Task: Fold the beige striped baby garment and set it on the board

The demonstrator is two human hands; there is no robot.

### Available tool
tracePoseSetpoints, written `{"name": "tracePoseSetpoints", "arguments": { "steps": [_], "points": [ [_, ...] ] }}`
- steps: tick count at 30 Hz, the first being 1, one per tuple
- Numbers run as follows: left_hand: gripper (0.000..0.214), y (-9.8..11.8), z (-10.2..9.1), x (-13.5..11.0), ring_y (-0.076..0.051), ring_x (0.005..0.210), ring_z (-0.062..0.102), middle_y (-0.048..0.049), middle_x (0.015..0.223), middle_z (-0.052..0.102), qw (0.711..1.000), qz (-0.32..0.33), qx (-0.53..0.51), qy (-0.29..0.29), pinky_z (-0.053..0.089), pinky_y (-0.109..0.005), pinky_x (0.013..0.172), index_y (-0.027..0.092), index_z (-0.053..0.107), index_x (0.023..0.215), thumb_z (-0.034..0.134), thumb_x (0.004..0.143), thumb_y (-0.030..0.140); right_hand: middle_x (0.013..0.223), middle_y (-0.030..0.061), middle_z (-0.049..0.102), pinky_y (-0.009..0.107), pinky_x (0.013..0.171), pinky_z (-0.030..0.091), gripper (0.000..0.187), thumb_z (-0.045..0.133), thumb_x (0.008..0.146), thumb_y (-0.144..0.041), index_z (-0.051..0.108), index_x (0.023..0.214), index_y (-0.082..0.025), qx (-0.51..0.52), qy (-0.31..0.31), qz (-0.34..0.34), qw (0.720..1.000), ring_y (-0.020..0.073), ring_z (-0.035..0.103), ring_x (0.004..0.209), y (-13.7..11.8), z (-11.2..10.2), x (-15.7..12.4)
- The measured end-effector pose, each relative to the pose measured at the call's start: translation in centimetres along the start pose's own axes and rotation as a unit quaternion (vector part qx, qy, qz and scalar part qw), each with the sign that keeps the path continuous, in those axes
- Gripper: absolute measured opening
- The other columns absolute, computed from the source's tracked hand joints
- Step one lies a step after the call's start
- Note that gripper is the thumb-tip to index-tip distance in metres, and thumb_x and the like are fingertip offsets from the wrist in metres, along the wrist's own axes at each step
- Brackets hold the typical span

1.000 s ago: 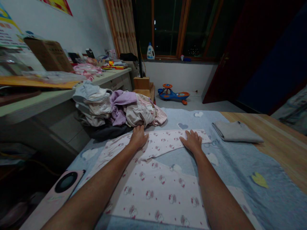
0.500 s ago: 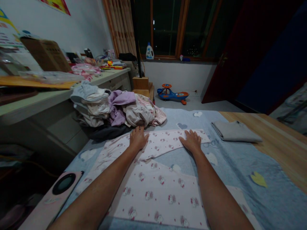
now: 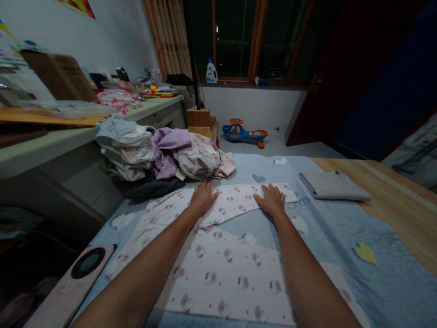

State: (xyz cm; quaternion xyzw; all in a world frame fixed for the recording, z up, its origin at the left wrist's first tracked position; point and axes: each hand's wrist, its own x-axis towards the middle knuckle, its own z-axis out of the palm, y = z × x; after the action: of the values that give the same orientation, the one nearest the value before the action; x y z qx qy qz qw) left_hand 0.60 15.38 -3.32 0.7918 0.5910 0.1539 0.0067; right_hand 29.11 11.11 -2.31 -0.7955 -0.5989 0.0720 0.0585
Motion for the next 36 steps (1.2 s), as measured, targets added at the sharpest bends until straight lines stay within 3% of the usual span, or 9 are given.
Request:
{"name": "tracePoseSetpoints", "arguments": {
  "steps": [7,13,19,25,32,36],
  "points": [
    [0.062,-2.7,-1.7,-4.0,-0.03,0.146,0.034,-0.0205,0.157,0.037,0.997,0.062,0.015,-0.053,0.03,-0.046,0.117,0.01,0.038,0.148,0.042,0.097,0.044,0.163,0.0137,0.024,0.056,0.118,0.013,0.069,0.039,0.095,-0.059,0.037,0.152,-0.02,-0.007,-0.007,-0.001,1.0,0.036,0.017,0.15,-0.1,-0.1,0.0],
    [0.065,-5.9,-3.7,-7.3,-0.032,0.148,0.03,-0.0204,0.159,0.035,0.991,-0.02,0.074,-0.112,0.029,-0.05,0.116,0.009,0.04,0.148,0.035,0.098,0.051,0.163,0.0132,0.024,0.056,0.118,0.013,0.069,0.04,0.095,-0.058,0.037,0.152,-0.02,-0.006,-0.004,0.003,1.0,0.0365,0.017,0.15,-0.1,0.0,0.0],
    [0.065,-6.9,-4.6,-8.7,-0.032,0.144,0.036,-0.0211,0.154,0.041,0.985,-0.09,0.13,-0.07,0.03,-0.047,0.115,0.009,0.043,0.146,0.034,0.098,0.052,0.163,0.0136,0.026,0.057,0.118,0.014,0.069,0.041,0.094,-0.058,0.039,0.151,-0.02,-0.009,0.004,0.001,1.0,0.0367,0.019,0.149,0.0,0.1,0.1],
    [0.062,-6.0,-6.0,-9.5,-0.038,0.121,0.054,-0.0237,0.128,0.06,0.972,-0.136,0.189,0.02,0.042,-0.048,0.099,0.006,0.054,0.133,0.038,0.095,0.052,0.162,0.0139,0.027,0.056,0.118,0.016,0.069,0.041,0.094,-0.059,0.039,0.152,-0.021,-0.015,0.01,0.001,1.0,0.0369,0.02,0.149,0.0,0.2,0.2],
    [0.066,-7.5,-4.6,-9.4,-0.034,0.137,0.044,-0.0244,0.146,0.05,0.975,-0.126,0.179,-0.032,0.033,-0.044,0.112,0.002,0.048,0.141,0.032,0.097,0.049,0.162,0.0138,0.026,0.056,0.118,0.016,0.069,0.04,0.095,-0.059,0.038,0.152,-0.021,-0.014,0.006,0.0,1.0,0.0363,0.02,0.149,0.0,0.2,0.2],
    [0.071,-7.9,-4.4,-9.3,-0.033,0.141,0.04,-0.0219,0.151,0.045,0.975,-0.161,0.149,-0.045,0.03,-0.047,0.114,0.005,0.045,0.145,0.03,0.096,0.054,0.162,0.0138,0.027,0.056,0.118,0.016,0.068,0.041,0.094,-0.059,0.039,0.151,-0.021,-0.015,0.01,0.004,1.0,0.0361,0.02,0.149,0.0,0.3,0.2]
  ]
}}
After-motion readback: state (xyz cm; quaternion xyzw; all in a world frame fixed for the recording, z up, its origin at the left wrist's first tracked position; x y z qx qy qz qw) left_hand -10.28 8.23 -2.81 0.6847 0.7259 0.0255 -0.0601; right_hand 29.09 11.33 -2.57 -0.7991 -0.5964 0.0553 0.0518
